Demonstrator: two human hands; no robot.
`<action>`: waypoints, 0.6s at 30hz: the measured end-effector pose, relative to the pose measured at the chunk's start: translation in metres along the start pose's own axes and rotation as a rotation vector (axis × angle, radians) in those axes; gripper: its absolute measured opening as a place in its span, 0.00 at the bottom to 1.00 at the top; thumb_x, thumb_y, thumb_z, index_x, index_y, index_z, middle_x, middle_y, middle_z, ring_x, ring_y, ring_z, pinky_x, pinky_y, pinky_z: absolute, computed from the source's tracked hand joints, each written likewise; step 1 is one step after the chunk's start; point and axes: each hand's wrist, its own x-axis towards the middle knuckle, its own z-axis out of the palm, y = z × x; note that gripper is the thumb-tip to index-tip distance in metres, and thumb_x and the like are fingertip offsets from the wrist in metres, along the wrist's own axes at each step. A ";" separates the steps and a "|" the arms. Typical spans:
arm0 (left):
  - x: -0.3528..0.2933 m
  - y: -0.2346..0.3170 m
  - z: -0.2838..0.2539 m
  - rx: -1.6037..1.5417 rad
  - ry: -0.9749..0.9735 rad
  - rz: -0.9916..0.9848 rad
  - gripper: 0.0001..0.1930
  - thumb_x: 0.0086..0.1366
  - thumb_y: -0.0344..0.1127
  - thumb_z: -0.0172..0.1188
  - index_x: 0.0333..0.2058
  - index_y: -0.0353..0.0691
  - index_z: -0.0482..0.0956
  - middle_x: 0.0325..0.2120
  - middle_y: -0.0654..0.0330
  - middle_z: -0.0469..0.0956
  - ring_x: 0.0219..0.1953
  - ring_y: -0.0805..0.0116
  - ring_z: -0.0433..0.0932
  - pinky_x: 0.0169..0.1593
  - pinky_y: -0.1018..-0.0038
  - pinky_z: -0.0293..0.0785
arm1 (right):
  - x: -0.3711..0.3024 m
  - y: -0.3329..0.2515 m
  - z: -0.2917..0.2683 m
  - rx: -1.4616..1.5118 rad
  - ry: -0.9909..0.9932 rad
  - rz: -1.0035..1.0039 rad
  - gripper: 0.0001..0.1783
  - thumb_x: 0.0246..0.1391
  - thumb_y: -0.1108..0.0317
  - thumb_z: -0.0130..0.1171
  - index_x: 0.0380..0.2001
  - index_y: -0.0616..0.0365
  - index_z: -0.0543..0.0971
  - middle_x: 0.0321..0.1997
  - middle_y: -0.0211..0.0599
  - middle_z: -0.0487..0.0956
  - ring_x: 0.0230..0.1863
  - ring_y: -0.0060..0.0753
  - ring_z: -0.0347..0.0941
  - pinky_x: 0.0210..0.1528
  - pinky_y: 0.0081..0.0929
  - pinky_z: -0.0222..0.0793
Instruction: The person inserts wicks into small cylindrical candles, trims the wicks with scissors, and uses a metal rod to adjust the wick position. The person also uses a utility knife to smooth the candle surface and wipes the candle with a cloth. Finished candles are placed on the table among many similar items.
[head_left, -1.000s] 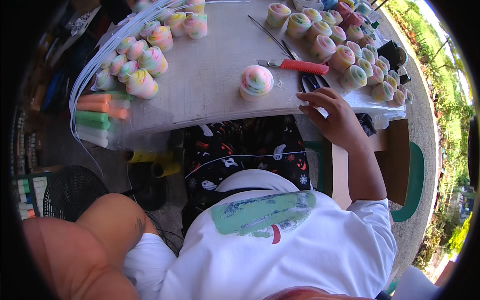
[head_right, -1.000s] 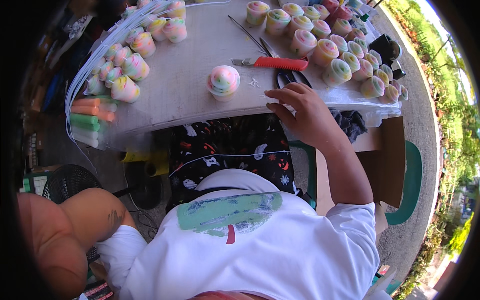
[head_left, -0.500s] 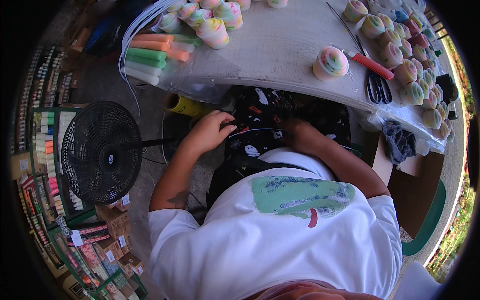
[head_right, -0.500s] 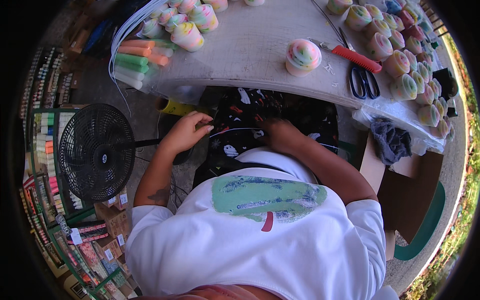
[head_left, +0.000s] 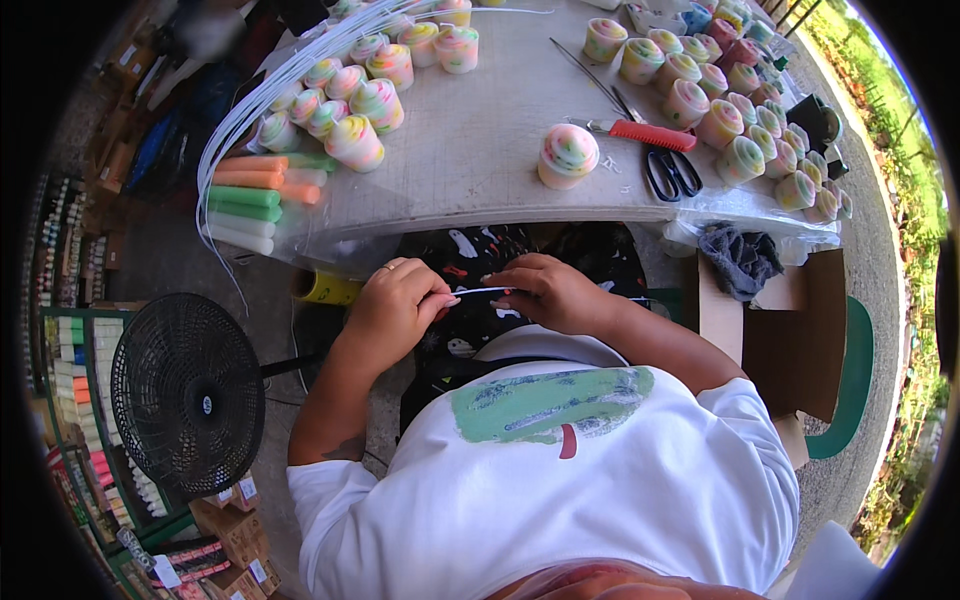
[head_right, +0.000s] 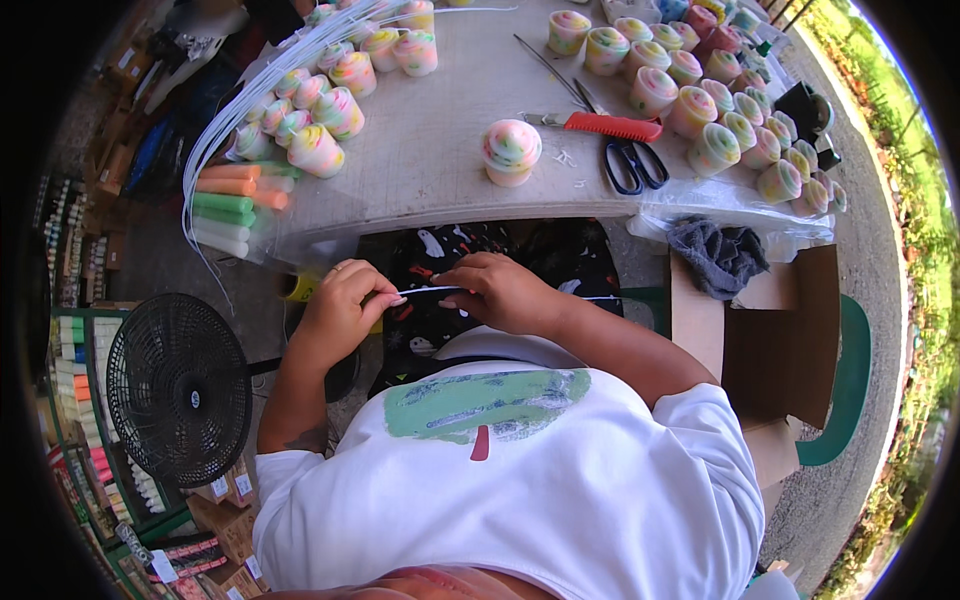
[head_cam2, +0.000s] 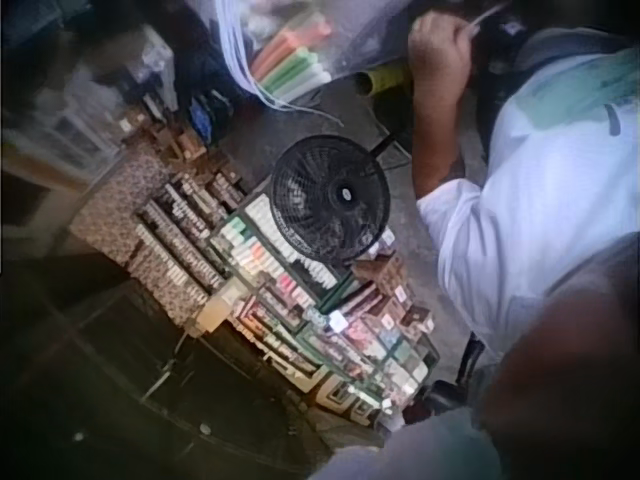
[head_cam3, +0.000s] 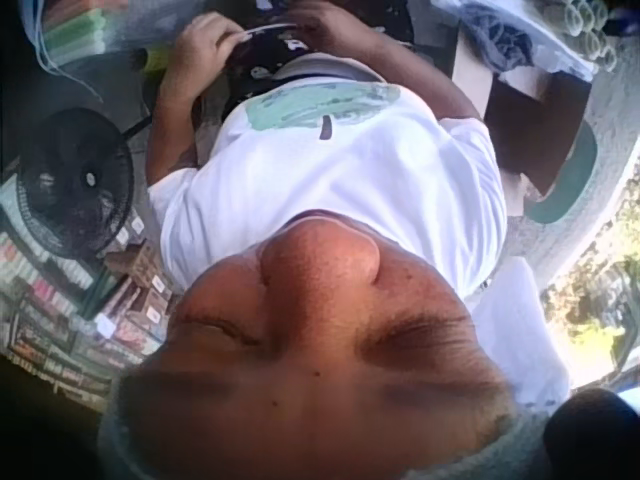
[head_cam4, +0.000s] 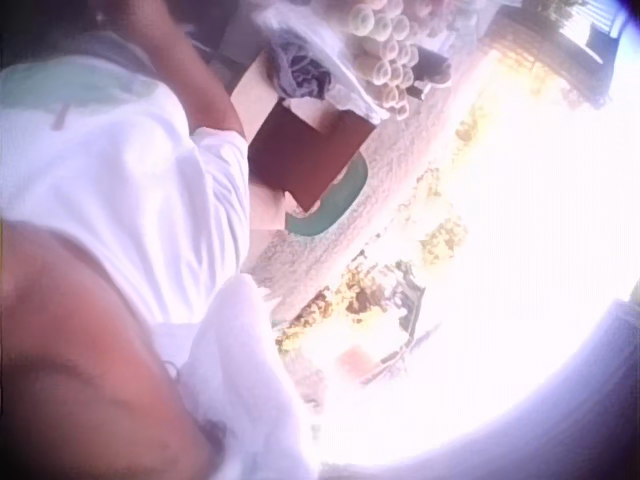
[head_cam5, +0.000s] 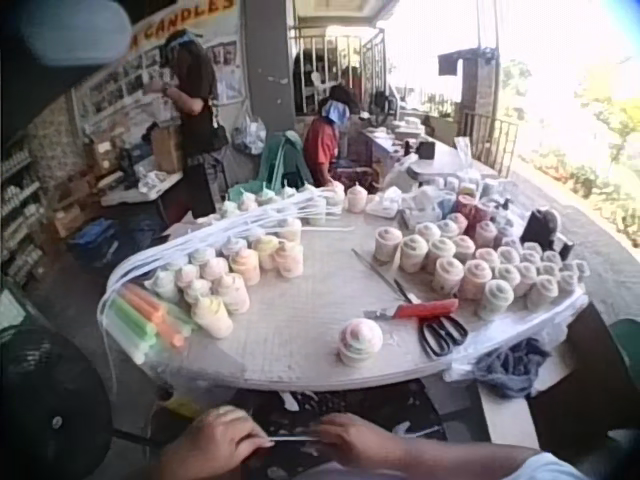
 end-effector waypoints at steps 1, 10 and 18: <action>0.011 0.004 -0.009 0.012 0.006 0.041 0.06 0.52 0.29 0.65 0.25 0.36 0.76 0.24 0.56 0.75 0.32 0.54 0.75 0.36 0.64 0.70 | -0.002 -0.004 -0.007 -0.008 0.007 0.026 0.15 0.51 0.69 0.62 0.43 0.59 0.79 0.36 0.44 0.78 0.39 0.45 0.75 0.42 0.36 0.71; 0.068 0.004 -0.035 -0.107 0.078 0.233 0.08 0.49 0.26 0.68 0.24 0.37 0.76 0.24 0.60 0.77 0.37 0.61 0.77 0.40 0.69 0.72 | -0.029 -0.046 -0.070 0.123 0.243 0.215 0.11 0.56 0.70 0.58 0.43 0.60 0.79 0.32 0.44 0.79 0.33 0.42 0.76 0.37 0.30 0.71; 0.103 0.013 0.004 -0.161 0.129 0.337 0.14 0.49 0.33 0.70 0.35 0.39 0.78 0.34 0.56 0.79 0.47 0.58 0.77 0.53 0.64 0.69 | -0.045 -0.056 -0.093 -0.085 0.355 0.331 0.09 0.55 0.72 0.60 0.39 0.61 0.79 0.29 0.41 0.80 0.31 0.33 0.77 0.34 0.26 0.71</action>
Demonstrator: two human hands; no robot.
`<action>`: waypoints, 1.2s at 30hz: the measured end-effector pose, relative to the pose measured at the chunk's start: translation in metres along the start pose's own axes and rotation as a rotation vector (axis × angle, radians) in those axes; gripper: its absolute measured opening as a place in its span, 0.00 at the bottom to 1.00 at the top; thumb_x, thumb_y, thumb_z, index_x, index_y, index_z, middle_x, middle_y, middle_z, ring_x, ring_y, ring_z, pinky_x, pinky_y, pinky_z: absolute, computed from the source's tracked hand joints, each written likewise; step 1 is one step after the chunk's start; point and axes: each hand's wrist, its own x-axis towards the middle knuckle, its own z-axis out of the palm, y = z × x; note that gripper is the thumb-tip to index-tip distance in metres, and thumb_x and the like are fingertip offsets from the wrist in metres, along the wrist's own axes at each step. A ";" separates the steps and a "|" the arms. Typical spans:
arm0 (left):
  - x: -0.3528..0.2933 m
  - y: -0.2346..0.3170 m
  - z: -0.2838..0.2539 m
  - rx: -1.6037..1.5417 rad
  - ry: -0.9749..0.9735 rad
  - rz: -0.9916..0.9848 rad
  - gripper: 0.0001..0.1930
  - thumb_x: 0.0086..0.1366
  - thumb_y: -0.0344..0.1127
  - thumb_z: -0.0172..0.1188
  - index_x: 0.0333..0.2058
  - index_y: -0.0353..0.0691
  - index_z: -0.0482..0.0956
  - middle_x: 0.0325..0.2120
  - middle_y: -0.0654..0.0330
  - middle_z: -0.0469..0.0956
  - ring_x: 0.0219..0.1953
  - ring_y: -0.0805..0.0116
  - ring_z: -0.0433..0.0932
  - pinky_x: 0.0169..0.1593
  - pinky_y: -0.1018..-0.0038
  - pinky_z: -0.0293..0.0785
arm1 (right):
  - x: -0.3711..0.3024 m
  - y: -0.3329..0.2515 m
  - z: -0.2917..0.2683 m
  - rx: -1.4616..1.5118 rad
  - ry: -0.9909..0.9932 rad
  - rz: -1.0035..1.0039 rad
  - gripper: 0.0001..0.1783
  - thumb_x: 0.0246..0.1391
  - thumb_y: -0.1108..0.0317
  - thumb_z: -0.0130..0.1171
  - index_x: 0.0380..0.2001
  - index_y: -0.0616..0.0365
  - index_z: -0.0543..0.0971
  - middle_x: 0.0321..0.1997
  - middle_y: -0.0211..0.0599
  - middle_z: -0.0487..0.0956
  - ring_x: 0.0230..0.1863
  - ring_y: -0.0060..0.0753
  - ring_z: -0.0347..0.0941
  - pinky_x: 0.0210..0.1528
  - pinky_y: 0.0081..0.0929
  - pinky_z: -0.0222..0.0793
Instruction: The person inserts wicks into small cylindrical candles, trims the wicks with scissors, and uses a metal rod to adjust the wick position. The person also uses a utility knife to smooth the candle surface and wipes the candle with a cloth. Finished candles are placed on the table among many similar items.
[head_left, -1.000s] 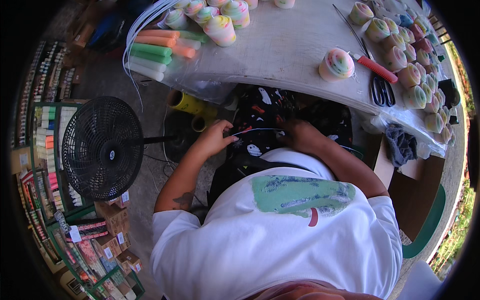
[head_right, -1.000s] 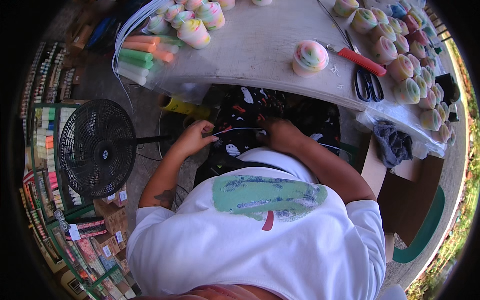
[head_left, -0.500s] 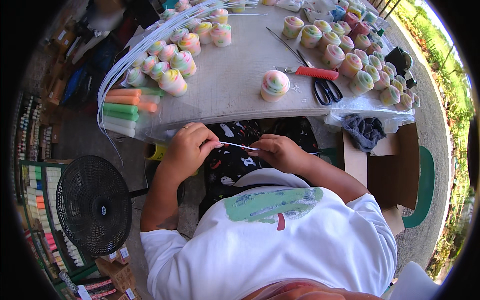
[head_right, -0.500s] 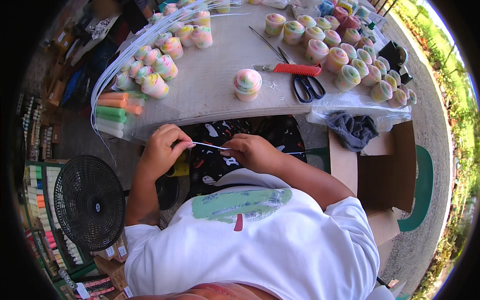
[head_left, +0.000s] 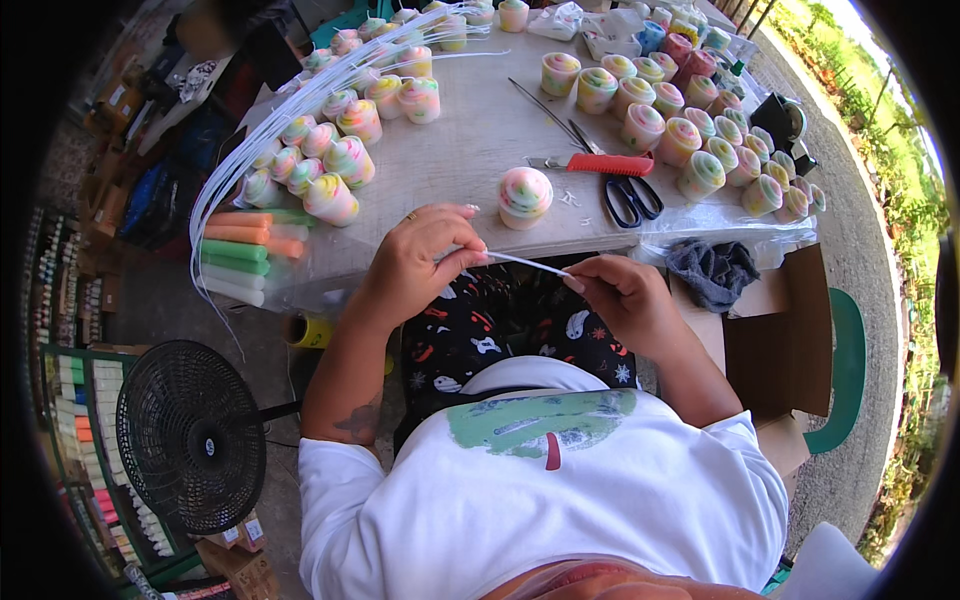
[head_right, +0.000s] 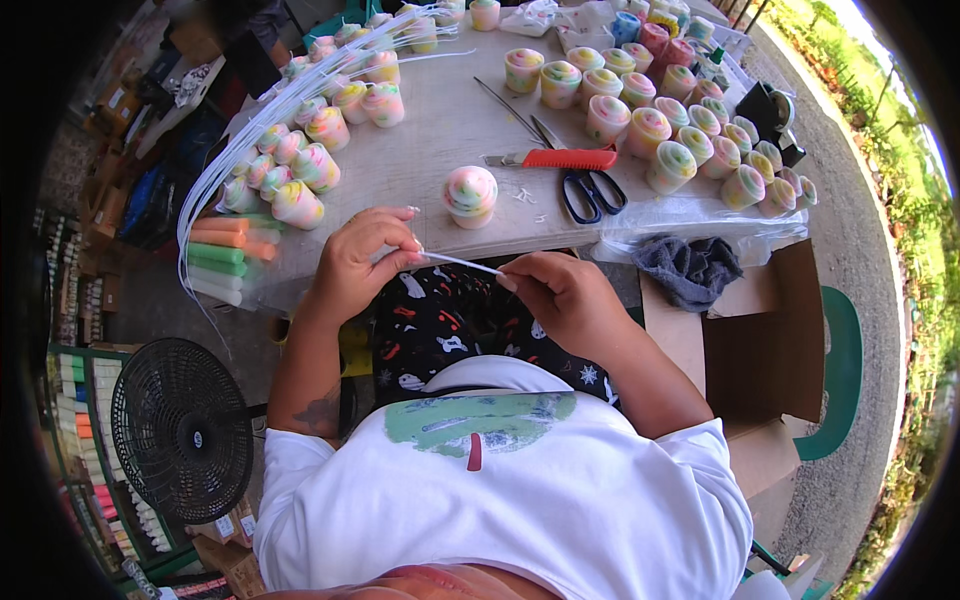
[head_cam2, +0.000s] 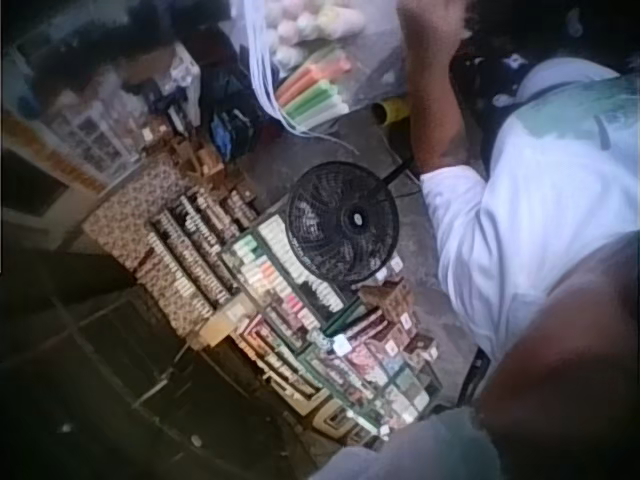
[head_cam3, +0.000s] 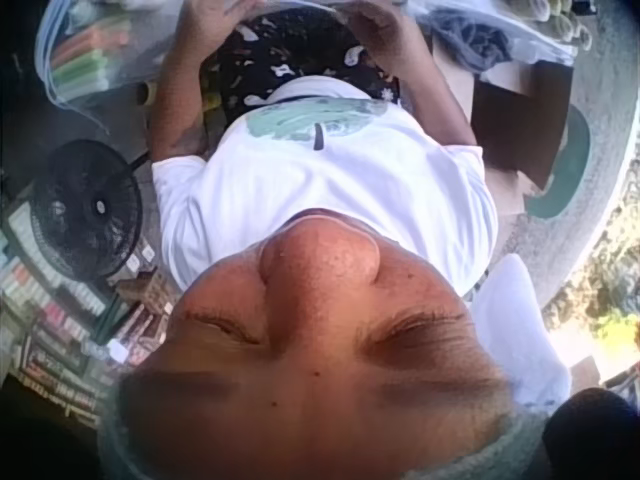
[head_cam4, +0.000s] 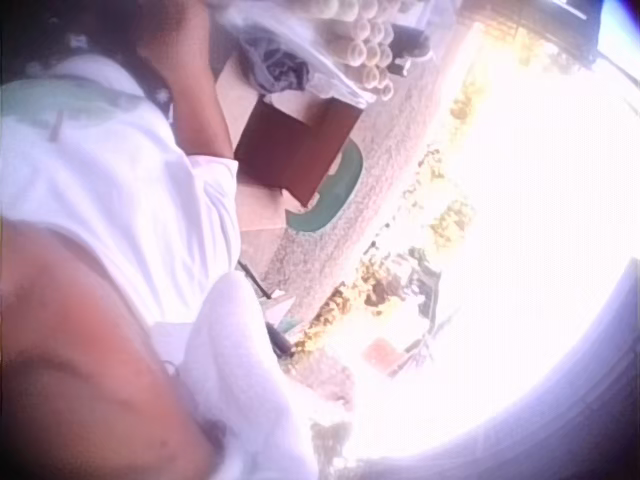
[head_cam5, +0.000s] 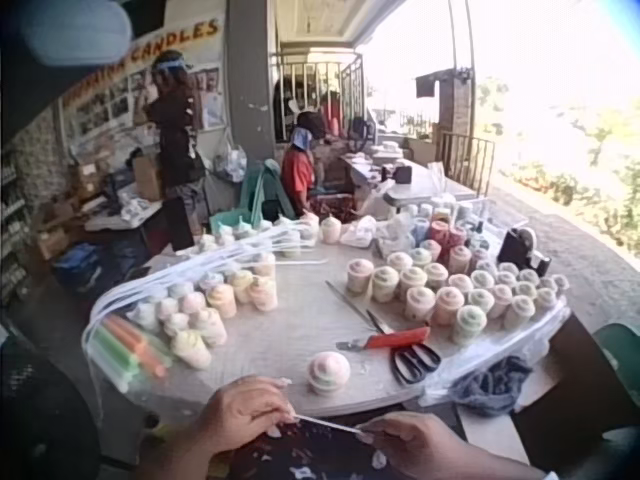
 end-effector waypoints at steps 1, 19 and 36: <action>0.002 -0.009 0.003 -0.031 0.033 -0.049 0.18 0.50 0.34 0.70 0.40 0.39 0.78 0.37 0.55 0.79 0.49 0.57 0.76 0.55 0.64 0.68 | 0.000 0.001 -0.005 -0.010 0.072 0.009 0.08 0.55 0.72 0.60 0.38 0.61 0.79 0.29 0.40 0.80 0.30 0.31 0.77 0.34 0.25 0.70; 0.022 -0.019 0.049 -0.001 0.390 -0.034 0.34 0.44 0.25 0.71 0.53 0.40 0.69 0.47 0.53 0.74 0.50 0.55 0.73 0.54 0.63 0.69 | 0.001 -0.003 -0.030 -0.080 0.331 -0.023 0.05 0.51 0.79 0.61 0.33 0.62 0.79 0.27 0.34 0.77 0.31 0.22 0.73 0.36 0.19 0.67; 0.009 -0.001 0.051 -1.600 0.345 -0.681 0.28 0.66 0.58 0.49 0.52 0.40 0.65 0.45 0.53 0.75 0.46 0.59 0.78 0.49 0.64 0.79 | 0.005 -0.011 -0.005 -0.073 0.280 -0.354 0.10 0.46 0.82 0.60 0.35 0.62 0.79 0.24 0.37 0.76 0.24 0.33 0.74 0.27 0.25 0.68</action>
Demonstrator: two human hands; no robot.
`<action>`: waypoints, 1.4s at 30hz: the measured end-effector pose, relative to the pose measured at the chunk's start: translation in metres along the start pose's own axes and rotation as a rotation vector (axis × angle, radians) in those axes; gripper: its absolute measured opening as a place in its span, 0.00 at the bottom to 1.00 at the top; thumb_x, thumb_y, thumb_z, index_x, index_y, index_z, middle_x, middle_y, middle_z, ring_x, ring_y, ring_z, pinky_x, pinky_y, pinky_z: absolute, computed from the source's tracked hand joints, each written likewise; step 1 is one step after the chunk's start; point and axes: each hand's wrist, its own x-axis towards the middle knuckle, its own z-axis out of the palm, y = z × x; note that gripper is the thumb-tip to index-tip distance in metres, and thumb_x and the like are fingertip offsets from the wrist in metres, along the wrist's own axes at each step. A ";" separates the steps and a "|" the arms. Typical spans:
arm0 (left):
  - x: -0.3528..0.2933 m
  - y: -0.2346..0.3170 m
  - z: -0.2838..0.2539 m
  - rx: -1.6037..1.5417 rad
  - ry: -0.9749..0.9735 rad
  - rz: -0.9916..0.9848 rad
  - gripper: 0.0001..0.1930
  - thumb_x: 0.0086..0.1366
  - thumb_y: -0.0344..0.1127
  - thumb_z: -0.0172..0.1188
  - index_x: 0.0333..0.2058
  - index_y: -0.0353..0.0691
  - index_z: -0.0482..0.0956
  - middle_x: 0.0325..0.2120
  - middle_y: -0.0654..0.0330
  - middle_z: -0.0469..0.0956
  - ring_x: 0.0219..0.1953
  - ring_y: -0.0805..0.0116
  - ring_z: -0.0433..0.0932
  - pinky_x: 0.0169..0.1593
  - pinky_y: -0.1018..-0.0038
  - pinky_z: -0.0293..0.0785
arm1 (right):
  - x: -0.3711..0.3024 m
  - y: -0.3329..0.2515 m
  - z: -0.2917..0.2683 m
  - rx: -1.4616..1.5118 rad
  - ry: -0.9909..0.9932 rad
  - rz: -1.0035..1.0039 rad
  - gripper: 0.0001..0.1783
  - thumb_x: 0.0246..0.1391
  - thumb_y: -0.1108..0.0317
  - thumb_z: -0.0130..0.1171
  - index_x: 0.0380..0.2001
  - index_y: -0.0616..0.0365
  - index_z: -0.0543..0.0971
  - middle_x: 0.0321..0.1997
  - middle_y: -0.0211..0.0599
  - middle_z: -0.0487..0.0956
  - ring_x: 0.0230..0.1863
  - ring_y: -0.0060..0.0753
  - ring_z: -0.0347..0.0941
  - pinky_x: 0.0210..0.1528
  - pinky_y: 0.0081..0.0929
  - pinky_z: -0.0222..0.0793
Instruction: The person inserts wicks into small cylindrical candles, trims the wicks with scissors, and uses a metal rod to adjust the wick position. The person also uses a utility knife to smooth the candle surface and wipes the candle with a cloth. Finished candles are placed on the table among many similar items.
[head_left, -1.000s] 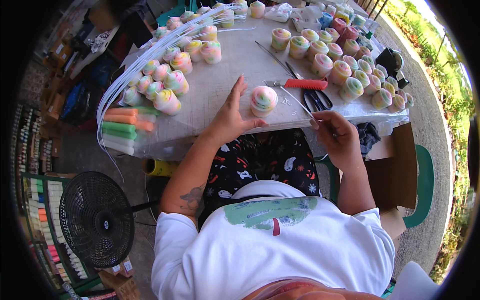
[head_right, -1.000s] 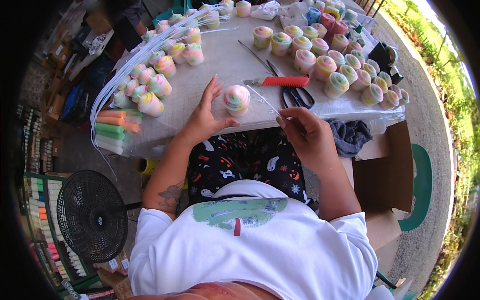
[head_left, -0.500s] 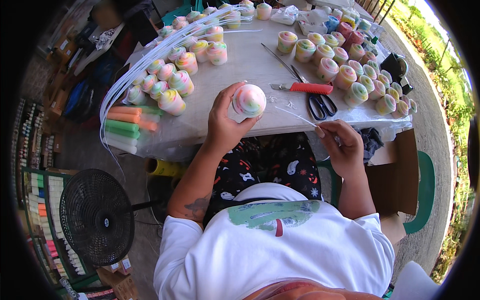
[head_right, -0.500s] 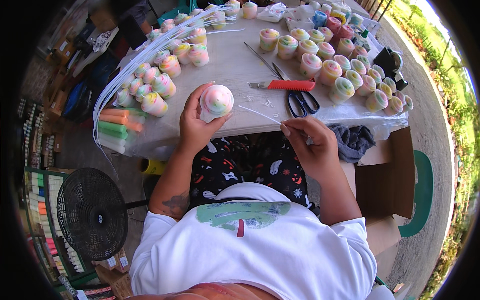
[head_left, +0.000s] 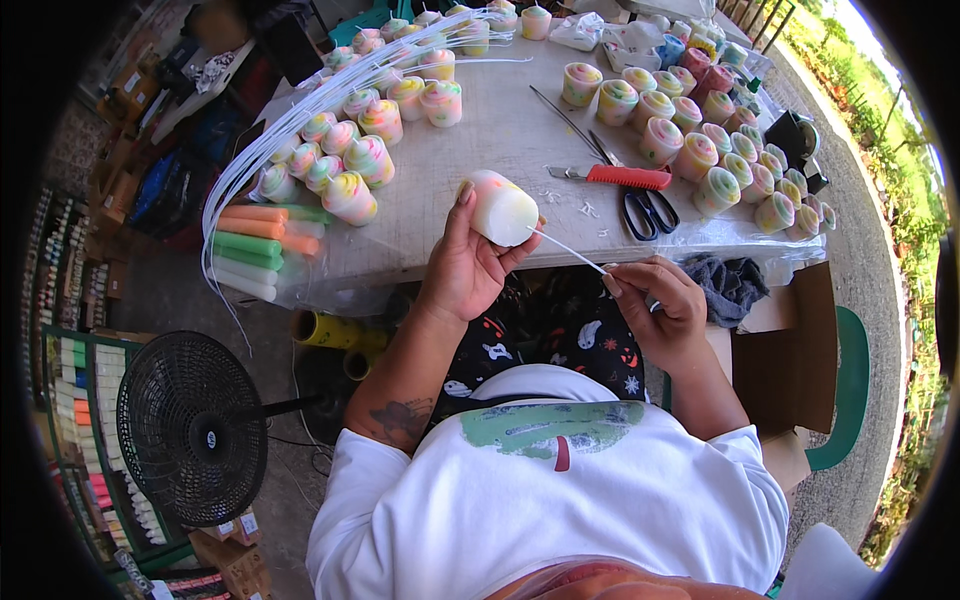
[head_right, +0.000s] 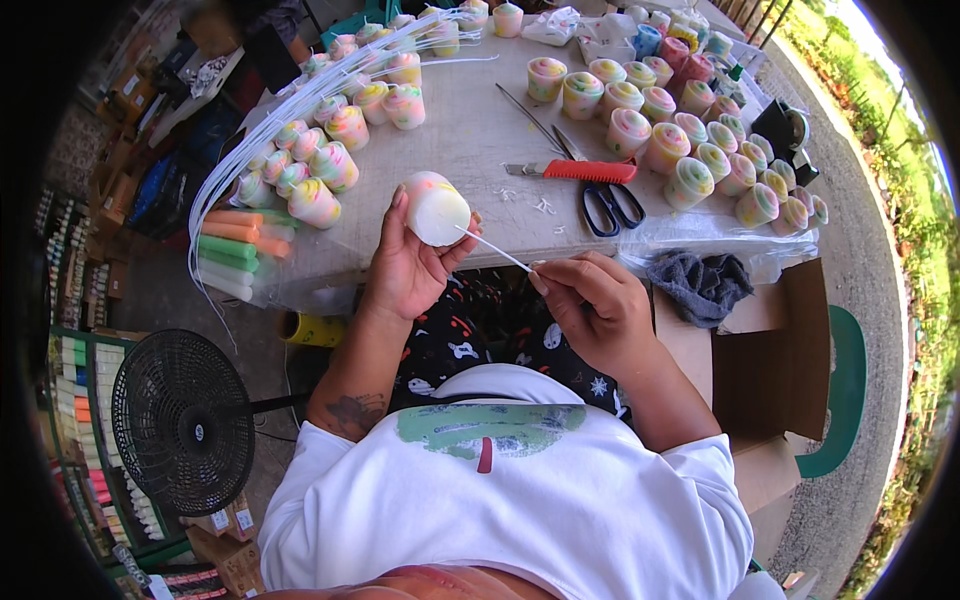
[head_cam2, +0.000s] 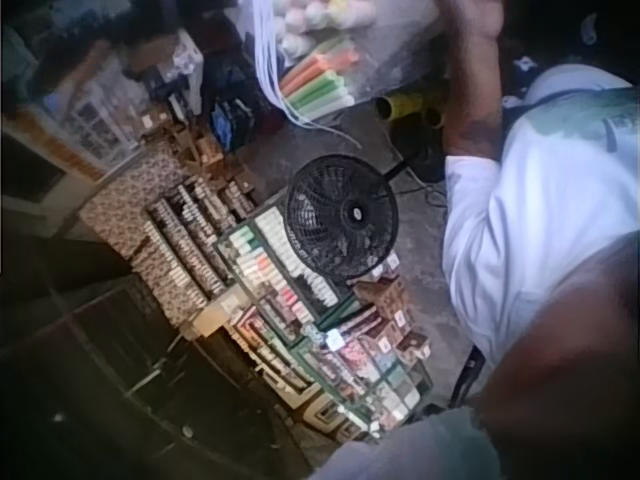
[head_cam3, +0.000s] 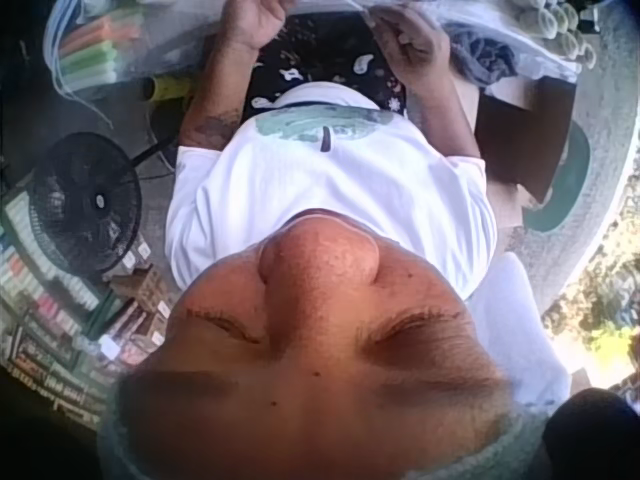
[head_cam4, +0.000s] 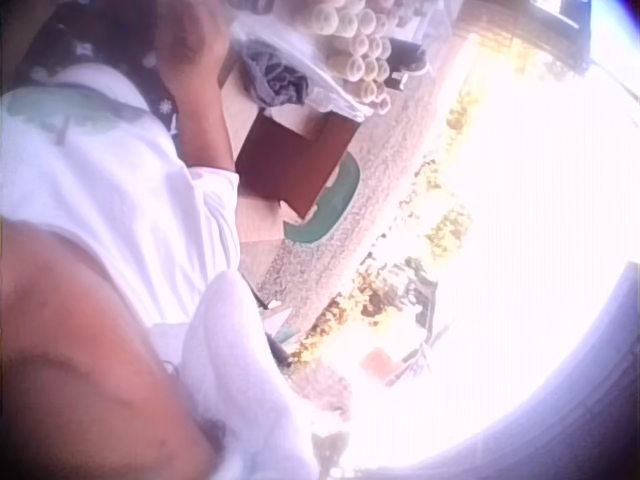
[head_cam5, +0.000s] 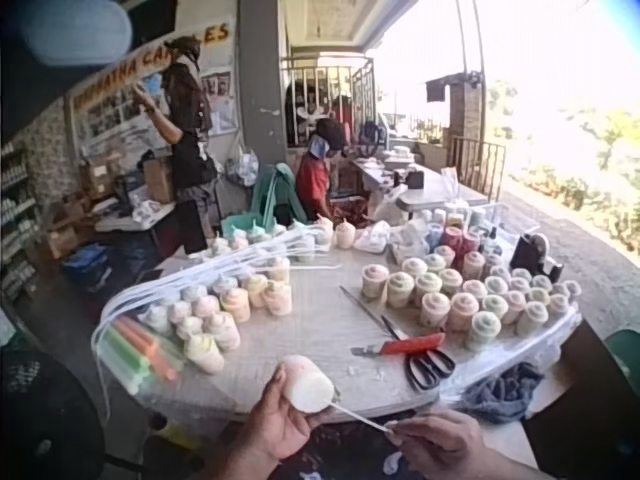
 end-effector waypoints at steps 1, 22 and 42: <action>0.000 -0.001 0.001 0.003 0.011 0.005 0.28 0.67 0.58 0.48 0.52 0.40 0.66 0.44 0.51 0.76 0.46 0.58 0.79 0.50 0.64 0.78 | 0.001 0.000 0.000 -0.002 0.006 -0.009 0.10 0.46 0.82 0.60 0.35 0.62 0.79 0.24 0.36 0.76 0.24 0.33 0.74 0.27 0.25 0.68; -0.003 -0.002 0.001 0.043 0.003 0.032 0.29 0.65 0.55 0.54 0.54 0.38 0.64 0.47 0.55 0.73 0.49 0.60 0.76 0.52 0.63 0.76 | 0.004 -0.001 0.002 -0.105 -0.114 -0.058 0.09 0.47 0.78 0.62 0.35 0.59 0.80 0.25 0.37 0.77 0.26 0.38 0.74 0.28 0.30 0.70; -0.012 -0.030 0.019 0.238 0.005 0.263 0.22 0.65 0.36 0.58 0.55 0.39 0.64 0.47 0.59 0.72 0.51 0.67 0.73 0.54 0.67 0.72 | 0.009 0.011 0.021 -0.274 -0.031 0.034 0.09 0.46 0.73 0.64 0.34 0.58 0.79 0.29 0.37 0.78 0.32 0.41 0.75 0.36 0.35 0.70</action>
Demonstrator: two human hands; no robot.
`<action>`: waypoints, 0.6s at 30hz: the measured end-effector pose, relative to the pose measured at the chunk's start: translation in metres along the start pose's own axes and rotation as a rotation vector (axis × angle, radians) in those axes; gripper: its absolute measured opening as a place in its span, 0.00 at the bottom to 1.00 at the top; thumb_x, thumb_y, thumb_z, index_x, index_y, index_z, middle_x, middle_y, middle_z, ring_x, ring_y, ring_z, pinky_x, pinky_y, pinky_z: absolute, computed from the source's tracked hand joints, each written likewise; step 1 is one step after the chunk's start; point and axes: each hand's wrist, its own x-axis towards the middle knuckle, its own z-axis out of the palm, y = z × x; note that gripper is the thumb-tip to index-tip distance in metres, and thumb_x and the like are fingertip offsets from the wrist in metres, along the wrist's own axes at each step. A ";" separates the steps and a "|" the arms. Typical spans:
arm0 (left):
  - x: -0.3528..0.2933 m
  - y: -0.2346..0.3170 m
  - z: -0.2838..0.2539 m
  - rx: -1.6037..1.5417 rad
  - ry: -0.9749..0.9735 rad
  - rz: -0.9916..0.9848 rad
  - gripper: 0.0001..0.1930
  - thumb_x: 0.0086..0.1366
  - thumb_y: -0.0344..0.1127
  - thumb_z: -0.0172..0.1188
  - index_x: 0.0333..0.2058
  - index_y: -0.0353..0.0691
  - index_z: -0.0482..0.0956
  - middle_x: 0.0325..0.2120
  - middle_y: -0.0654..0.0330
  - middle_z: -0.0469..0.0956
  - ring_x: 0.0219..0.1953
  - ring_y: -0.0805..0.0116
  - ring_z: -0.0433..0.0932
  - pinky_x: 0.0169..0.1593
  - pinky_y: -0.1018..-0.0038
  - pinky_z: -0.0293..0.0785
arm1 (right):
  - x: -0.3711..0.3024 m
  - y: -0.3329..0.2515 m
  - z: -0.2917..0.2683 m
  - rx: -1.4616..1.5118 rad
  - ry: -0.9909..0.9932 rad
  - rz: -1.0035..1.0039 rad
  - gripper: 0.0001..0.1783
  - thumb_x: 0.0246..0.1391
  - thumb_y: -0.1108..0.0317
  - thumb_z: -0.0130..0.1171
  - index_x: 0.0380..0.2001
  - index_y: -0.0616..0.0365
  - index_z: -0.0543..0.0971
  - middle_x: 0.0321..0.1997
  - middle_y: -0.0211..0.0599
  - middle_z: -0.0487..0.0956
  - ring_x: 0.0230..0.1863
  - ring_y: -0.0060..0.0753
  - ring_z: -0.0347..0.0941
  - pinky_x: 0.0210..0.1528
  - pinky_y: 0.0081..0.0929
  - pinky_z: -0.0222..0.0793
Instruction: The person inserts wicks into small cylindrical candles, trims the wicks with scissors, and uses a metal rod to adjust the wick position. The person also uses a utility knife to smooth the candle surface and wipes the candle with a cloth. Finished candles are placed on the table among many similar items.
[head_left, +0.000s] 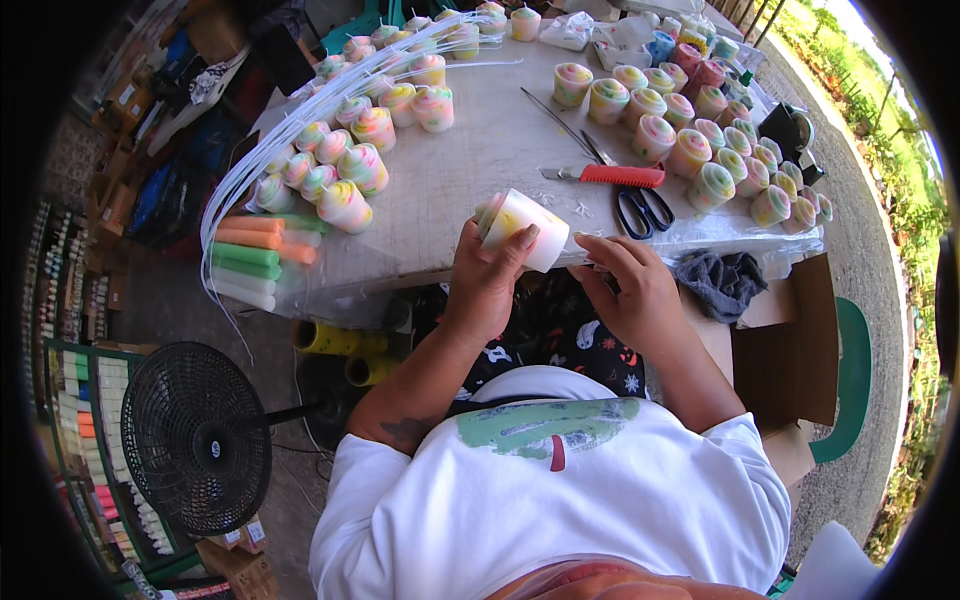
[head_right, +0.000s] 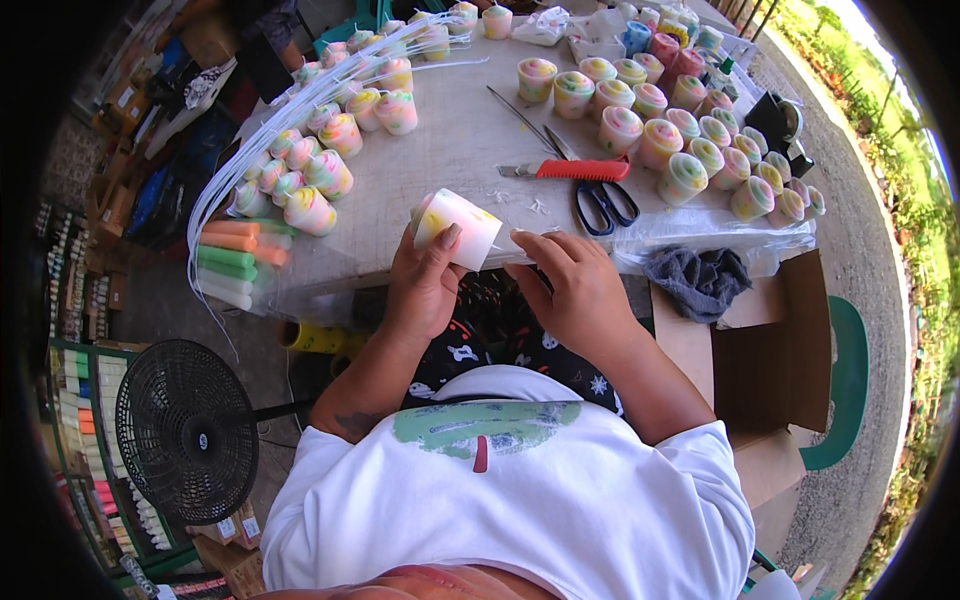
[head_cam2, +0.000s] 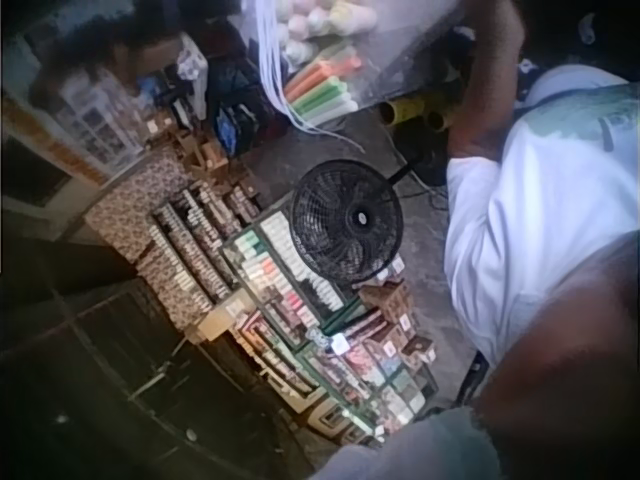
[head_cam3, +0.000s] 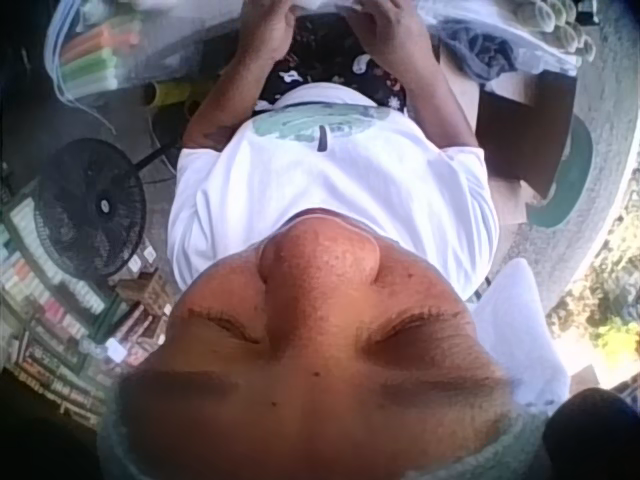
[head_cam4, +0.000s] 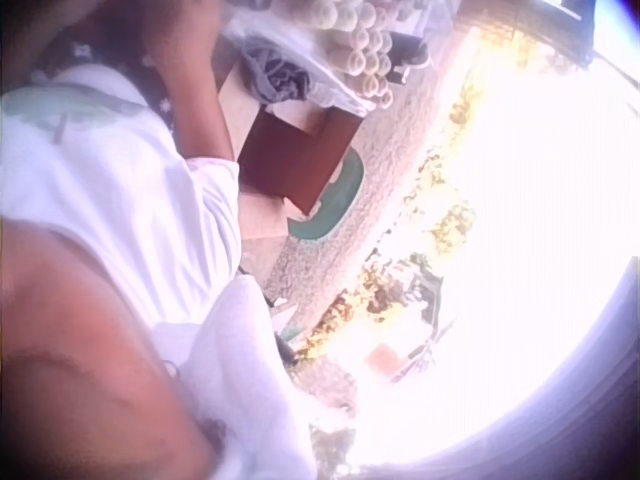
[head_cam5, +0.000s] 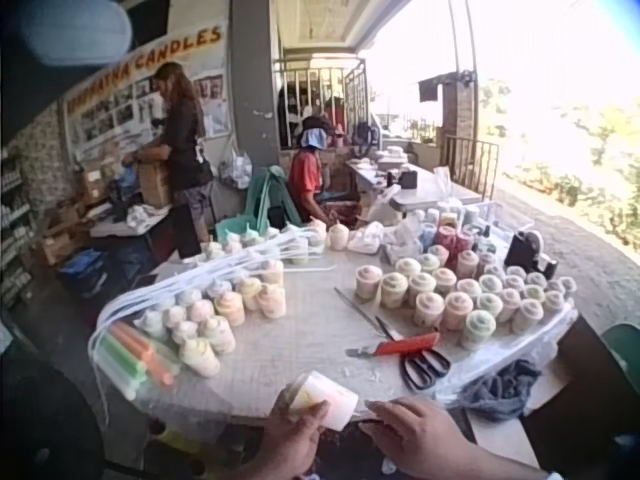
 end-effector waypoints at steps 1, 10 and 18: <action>0.001 0.001 -0.001 0.004 0.008 0.004 0.22 0.65 0.35 0.58 0.55 0.39 0.64 0.47 0.59 0.72 0.51 0.67 0.73 0.54 0.67 0.72 | 0.000 0.000 0.000 -0.015 0.018 0.030 0.09 0.47 0.72 0.64 0.34 0.58 0.79 0.29 0.37 0.78 0.34 0.41 0.75 0.38 0.35 0.69; 0.002 0.000 -0.003 0.018 -0.006 0.030 0.22 0.64 0.34 0.60 0.54 0.39 0.64 0.46 0.59 0.72 0.50 0.68 0.73 0.54 0.67 0.72 | -0.008 0.018 0.006 0.130 -0.035 0.002 0.07 0.48 0.73 0.63 0.33 0.56 0.78 0.29 0.34 0.78 0.34 0.39 0.74 0.43 0.33 0.66; -0.005 -0.003 0.007 0.077 -0.001 0.018 0.29 0.57 0.34 0.68 0.50 0.34 0.60 0.44 0.56 0.70 0.46 0.71 0.73 0.51 0.73 0.72 | -0.001 0.012 0.006 0.092 -0.024 -0.051 0.07 0.47 0.74 0.63 0.32 0.58 0.78 0.29 0.36 0.77 0.33 0.39 0.74 0.43 0.34 0.66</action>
